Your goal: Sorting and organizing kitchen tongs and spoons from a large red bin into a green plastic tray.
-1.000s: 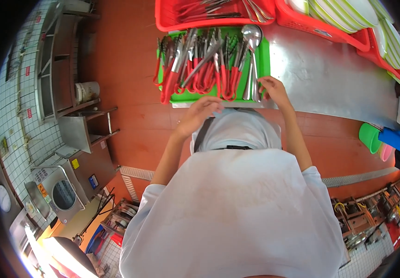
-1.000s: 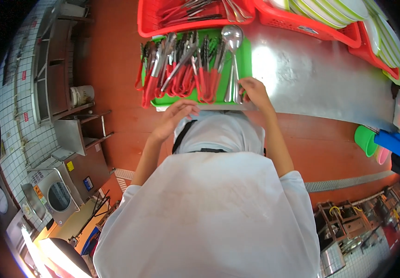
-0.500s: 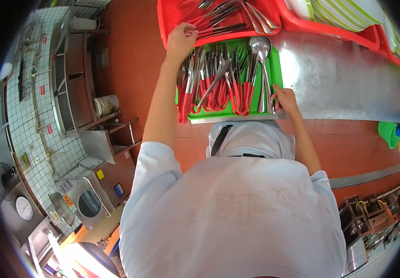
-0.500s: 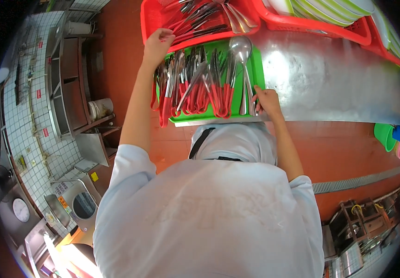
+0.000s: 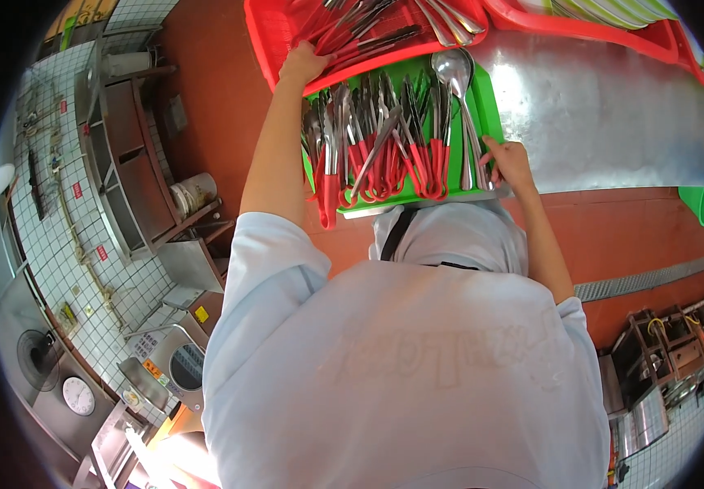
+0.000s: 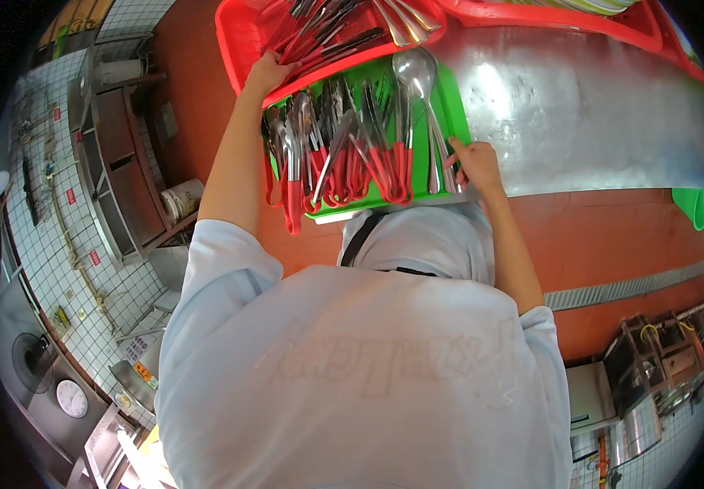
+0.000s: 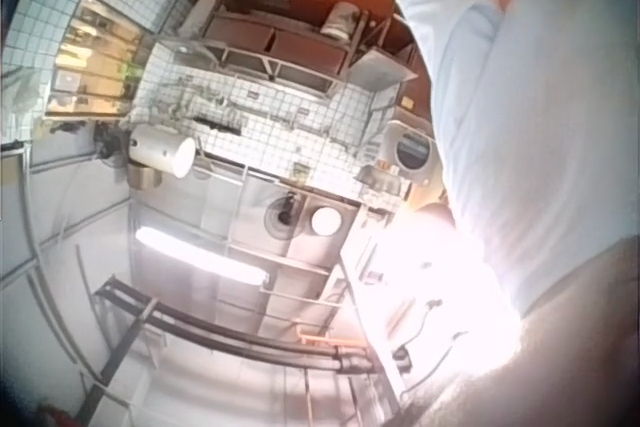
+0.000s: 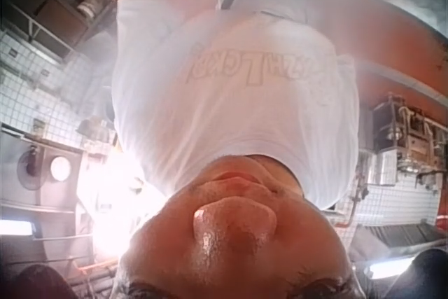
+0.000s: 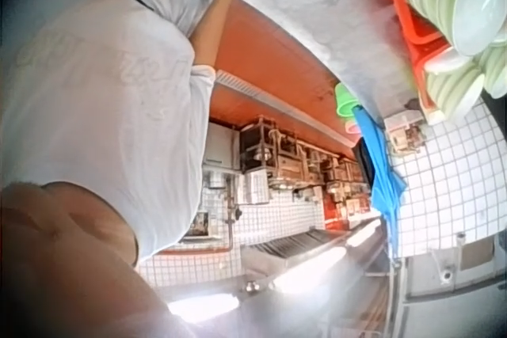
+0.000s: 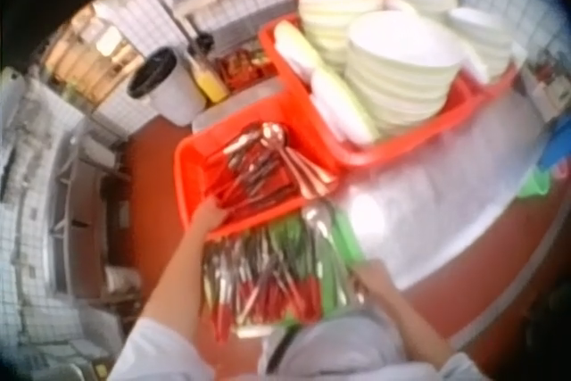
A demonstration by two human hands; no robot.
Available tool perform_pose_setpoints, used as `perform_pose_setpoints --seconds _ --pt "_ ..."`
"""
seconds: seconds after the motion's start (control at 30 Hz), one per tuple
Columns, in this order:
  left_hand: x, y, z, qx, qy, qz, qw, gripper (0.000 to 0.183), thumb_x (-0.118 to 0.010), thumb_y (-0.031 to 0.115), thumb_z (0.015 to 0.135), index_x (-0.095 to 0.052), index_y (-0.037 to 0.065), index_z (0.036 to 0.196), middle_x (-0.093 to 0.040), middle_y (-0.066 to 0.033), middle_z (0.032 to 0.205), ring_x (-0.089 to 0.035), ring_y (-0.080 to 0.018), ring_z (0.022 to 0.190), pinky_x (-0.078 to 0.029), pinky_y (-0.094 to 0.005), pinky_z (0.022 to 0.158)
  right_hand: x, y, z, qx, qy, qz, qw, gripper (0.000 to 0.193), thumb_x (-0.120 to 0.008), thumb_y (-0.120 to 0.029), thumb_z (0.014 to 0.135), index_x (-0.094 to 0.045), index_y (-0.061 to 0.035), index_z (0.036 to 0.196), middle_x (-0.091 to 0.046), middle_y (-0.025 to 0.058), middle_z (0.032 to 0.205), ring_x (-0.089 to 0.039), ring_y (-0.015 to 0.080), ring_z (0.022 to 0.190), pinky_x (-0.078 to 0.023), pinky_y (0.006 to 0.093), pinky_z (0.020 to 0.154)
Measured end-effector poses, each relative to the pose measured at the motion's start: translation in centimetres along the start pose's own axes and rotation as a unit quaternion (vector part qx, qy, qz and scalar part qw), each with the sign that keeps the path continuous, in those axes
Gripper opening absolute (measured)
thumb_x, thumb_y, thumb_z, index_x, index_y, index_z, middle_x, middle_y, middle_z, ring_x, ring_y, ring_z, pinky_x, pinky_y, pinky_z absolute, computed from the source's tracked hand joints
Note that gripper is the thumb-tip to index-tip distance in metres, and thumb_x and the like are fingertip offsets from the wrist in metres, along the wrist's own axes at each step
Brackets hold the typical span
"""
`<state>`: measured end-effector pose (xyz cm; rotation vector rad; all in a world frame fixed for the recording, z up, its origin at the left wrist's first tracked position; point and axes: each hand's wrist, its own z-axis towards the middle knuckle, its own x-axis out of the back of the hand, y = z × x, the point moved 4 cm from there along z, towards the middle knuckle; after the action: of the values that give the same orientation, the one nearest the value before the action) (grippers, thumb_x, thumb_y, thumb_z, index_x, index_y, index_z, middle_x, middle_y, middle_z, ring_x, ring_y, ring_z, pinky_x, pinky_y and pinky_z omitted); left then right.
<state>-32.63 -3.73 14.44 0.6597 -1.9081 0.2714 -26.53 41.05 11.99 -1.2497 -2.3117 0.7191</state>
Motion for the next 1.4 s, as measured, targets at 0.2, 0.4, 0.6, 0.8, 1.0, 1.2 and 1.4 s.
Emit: perform_pose_setpoints --seconds 0.2,0.4,0.6,0.8,1.0,1.2,1.4 --pt "1.0 0.6 -1.6 -0.003 0.021 0.011 1.0 0.066 -0.07 0.055 0.073 -0.056 0.011 0.12 -0.061 -0.015 0.119 -0.058 -0.0319 0.112 -0.047 -0.044 0.092 -0.1 0.7 0.7 0.0 -0.006 0.003 1.0 0.049 -0.057 -0.038 0.088 -0.069 0.0049 0.067 -0.051 0.0111 0.04 -0.048 0.0167 0.031 -0.042 0.0286 0.036" --pt "3.0 0.0 -2.2 0.025 0.091 -0.026 0.995 0.054 -0.065 0.054 0.078 -0.066 0.012 0.11 -0.066 -0.0158 0.108 -0.062 -0.0328 0.103 -0.049 -0.0434 0.087 -0.2 0.6 0.6 0.01 -0.004 -0.008 1.0 0.049 -0.056 -0.038 0.088 -0.07 0.0046 0.068 -0.051 0.0109 0.041 -0.048 0.0166 0.031 -0.042 0.0284 0.036" --pt "7.5 1.1 -6.5 0.025 0.13 -0.048 0.99 0.048 -0.062 0.051 0.082 -0.068 0.011 0.106 -0.067 -0.0149 0.103 -0.063 -0.033 0.1 -0.049 -0.0442 0.086 -0.2 0.4 0.3 0.018 -0.015 -0.013 1.0 0.049 -0.056 -0.039 0.088 -0.07 0.0042 0.069 -0.053 0.0112 0.043 -0.049 0.0161 0.033 -0.042 0.0288 0.036" --pt "9.1 -1.1 -13.6 0.037 0.186 -0.173 0.966 0.047 -0.062 0.048 0.084 -0.066 0.002 0.09 -0.066 -0.012 0.076 -0.065 -0.0233 0.068 -0.05 -0.0354 0.063 -0.2 1.3 0.6 0.012 -0.04 0.033 0.999 0.043 -0.054 -0.039 0.09 -0.071 -0.0017 0.078 -0.05 0.003 0.046 -0.046 0.0125 0.035 -0.037 0.0252 0.038" --pt "5.9 2.1 -23.9 0.016 0.159 -0.553 0.818 0.03 -0.058 0.032 0.093 -0.053 0.004 0.086 -0.047 0.0002 0.06 -0.041 -0.0062 0.042 -0.029 -0.0229 0.037 -0.7 -1.6 -2.7 0.088 -0.087 0.013 0.992 0.038 -0.054 -0.037 0.092 -0.067 -0.0021 0.085 -0.05 0.0016 0.052 -0.045 0.0091 0.041 -0.036 0.024 0.041" --pt "-0.4 7.2 -31.5 -0.005 0.138 -0.659 0.739 0.022 -0.056 0.025 0.095 -0.048 0.004 0.092 -0.047 0.0006 0.064 -0.04 -0.0044 0.043 -0.03 -0.0209 0.036 -4.1 -5.9 -9.7 0.168 -0.274 -0.004 0.947 0.036 -0.053 -0.038 0.093 -0.061 -0.0045 0.104 -0.055 0.002 0.064 -0.048 0.0078 0.046 -0.037 0.0211 0.043" --pt "-6.5 11.1 -35.8 -0.006 0.096 -0.666 0.74 0.024 -0.057 0.022 0.095 -0.045 0.002 0.101 -0.051 -0.0011 0.07 -0.042 -0.0045 0.048 -0.033 -0.0209 0.039 -5.3 -5.4 -11.8 0.156 -0.336 0.0 0.929 0.039 -0.053 -0.04 0.094 -0.054 -0.0046 0.112 -0.056 0.0025 0.074 -0.051 0.008 0.052 -0.039 0.0205 0.047"
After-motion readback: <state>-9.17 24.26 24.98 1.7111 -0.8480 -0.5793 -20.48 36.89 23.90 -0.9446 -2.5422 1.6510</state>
